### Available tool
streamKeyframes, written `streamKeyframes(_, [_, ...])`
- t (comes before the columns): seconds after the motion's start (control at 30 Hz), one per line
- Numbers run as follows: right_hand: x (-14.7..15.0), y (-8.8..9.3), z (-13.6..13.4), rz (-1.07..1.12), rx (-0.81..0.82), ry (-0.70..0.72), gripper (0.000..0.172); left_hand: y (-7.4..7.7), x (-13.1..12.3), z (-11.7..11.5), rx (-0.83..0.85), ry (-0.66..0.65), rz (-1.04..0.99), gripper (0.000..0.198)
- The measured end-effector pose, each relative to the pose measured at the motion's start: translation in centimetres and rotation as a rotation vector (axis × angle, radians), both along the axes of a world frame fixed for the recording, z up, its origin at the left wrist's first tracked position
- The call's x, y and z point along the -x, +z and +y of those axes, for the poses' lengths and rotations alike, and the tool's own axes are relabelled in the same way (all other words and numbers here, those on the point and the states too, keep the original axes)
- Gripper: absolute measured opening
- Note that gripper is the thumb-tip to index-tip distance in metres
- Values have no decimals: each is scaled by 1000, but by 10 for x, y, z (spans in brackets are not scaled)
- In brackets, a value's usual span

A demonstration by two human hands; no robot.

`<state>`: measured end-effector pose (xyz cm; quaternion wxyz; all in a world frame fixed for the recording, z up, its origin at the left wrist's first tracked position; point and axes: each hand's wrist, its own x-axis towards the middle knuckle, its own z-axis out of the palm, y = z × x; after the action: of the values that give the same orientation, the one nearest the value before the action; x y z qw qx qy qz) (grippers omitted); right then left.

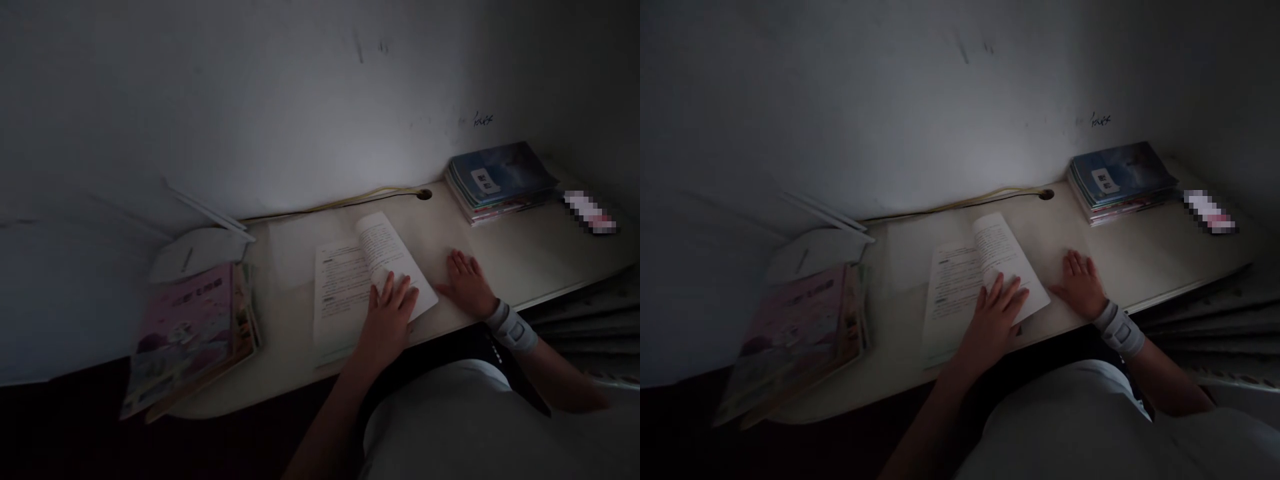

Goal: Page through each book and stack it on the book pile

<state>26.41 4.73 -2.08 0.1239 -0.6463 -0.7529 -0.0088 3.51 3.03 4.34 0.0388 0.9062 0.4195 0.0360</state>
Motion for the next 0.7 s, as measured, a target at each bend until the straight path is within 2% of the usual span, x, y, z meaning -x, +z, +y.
streamKeyframes(0.13, [-7, -5, 2, 31, 5, 41, 55, -5, -13, 0, -32, -32, -4, 45])
streamKeyframes(0.27, [-11, -7, 4, 79, 0, 55, 47, -9, -28, 3, -71, 16, 0, 40])
streamKeyframes(0.5, [-15, -7, 4, 234, -54, 70, 47, -17, -46, 6, -73, 25, -22, 40])
streamKeyframes(0.7, [-24, -6, 4, 356, -84, 2, 45, -16, -43, 6, -25, 11, 18, 38])
